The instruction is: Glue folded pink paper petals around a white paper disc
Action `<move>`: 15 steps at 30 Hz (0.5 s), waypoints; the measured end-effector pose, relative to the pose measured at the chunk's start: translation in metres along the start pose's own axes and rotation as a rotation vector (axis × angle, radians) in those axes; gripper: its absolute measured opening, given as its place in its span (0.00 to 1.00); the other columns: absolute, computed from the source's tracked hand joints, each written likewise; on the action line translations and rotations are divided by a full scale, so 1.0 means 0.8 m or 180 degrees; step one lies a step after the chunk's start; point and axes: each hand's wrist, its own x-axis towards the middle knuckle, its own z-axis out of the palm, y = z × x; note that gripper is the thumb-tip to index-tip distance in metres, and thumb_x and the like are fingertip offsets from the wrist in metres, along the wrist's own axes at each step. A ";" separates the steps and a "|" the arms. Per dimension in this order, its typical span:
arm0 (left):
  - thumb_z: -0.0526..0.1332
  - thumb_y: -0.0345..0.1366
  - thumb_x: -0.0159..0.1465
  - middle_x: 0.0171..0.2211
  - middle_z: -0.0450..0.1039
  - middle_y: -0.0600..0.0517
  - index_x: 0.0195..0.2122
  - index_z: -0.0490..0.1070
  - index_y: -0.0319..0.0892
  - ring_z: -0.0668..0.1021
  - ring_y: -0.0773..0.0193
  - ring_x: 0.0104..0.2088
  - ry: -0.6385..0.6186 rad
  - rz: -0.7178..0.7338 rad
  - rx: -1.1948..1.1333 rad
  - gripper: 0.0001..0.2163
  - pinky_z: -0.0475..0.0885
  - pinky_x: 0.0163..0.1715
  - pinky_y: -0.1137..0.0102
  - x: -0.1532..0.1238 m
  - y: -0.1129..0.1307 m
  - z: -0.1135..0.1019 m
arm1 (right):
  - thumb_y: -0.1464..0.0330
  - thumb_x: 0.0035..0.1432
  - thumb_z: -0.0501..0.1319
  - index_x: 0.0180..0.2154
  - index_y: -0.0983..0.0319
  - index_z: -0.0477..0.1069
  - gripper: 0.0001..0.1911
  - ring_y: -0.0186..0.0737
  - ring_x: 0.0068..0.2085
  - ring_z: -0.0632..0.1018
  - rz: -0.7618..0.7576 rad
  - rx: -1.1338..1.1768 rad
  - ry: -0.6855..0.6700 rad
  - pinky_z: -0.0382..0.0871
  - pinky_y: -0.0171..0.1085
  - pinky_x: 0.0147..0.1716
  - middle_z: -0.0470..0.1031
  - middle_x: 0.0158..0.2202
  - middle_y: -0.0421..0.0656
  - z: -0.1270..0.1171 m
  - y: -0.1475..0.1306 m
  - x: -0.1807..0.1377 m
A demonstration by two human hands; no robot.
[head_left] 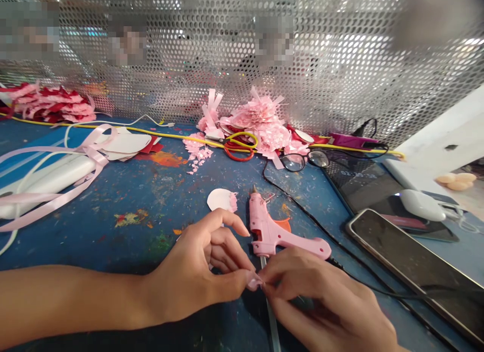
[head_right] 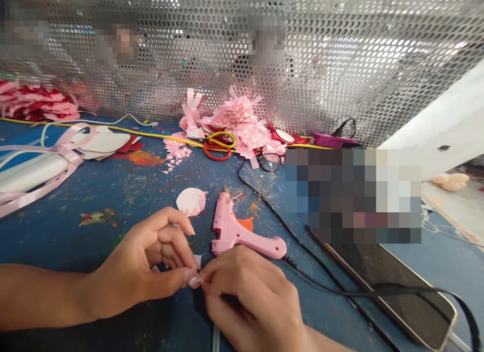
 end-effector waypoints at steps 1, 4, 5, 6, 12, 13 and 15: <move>0.66 0.27 0.53 0.26 0.75 0.58 0.39 0.60 0.44 0.77 0.71 0.26 -0.0020 0.0051 0.0052 0.17 0.72 0.28 0.79 0.000 -0.001 0.000 | 0.83 0.51 0.57 0.31 0.59 0.64 0.12 0.32 0.29 0.78 0.0101 0.0074 0.0114 0.76 0.30 0.29 0.76 0.27 0.39 0.002 0.000 -0.002; 0.64 0.28 0.55 0.30 0.76 0.55 0.39 0.62 0.44 0.78 0.70 0.29 -0.0093 0.0434 0.0371 0.14 0.73 0.31 0.77 -0.001 -0.005 -0.003 | 0.81 0.51 0.59 0.33 0.57 0.61 0.14 0.33 0.28 0.78 0.0288 0.0274 0.0397 0.76 0.31 0.29 0.76 0.27 0.38 0.009 0.003 -0.009; 0.64 0.28 0.56 0.31 0.76 0.54 0.40 0.63 0.44 0.78 0.69 0.30 -0.0126 0.0640 0.0534 0.13 0.74 0.33 0.76 -0.001 -0.006 -0.005 | 0.81 0.51 0.60 0.33 0.57 0.60 0.15 0.33 0.29 0.79 0.0313 0.0326 0.0439 0.76 0.31 0.30 0.76 0.28 0.38 0.010 0.004 -0.011; 0.63 0.28 0.57 0.33 0.76 0.52 0.39 0.64 0.43 0.78 0.68 0.31 -0.0151 0.0862 0.0726 0.11 0.74 0.34 0.76 0.000 -0.007 -0.007 | 0.81 0.51 0.60 0.34 0.57 0.61 0.15 0.33 0.29 0.79 0.0325 0.0376 0.0473 0.77 0.31 0.31 0.77 0.28 0.37 0.010 0.005 -0.013; 0.61 0.26 0.58 0.32 0.78 0.50 0.37 0.70 0.42 0.79 0.66 0.33 -0.0279 0.1841 0.1690 0.07 0.74 0.36 0.73 0.006 -0.010 -0.020 | 0.80 0.51 0.62 0.33 0.57 0.61 0.14 0.32 0.30 0.79 0.0476 0.0438 0.0562 0.77 0.31 0.33 0.77 0.28 0.36 0.009 0.007 -0.015; 0.60 0.26 0.59 0.32 0.78 0.50 0.36 0.71 0.42 0.79 0.65 0.33 -0.0330 0.1899 0.1723 0.07 0.74 0.37 0.72 0.006 -0.010 -0.021 | 0.79 0.51 0.62 0.33 0.57 0.61 0.14 0.33 0.30 0.79 0.0491 0.0422 0.0560 0.77 0.31 0.32 0.77 0.28 0.36 0.009 0.007 -0.015; 0.60 0.25 0.59 0.33 0.79 0.49 0.36 0.73 0.43 0.79 0.63 0.35 -0.0456 0.1936 0.1743 0.07 0.75 0.37 0.71 0.007 -0.009 -0.022 | 0.79 0.51 0.62 0.33 0.57 0.62 0.13 0.33 0.29 0.79 0.0483 0.0402 0.0535 0.76 0.31 0.31 0.77 0.28 0.36 0.009 0.007 -0.013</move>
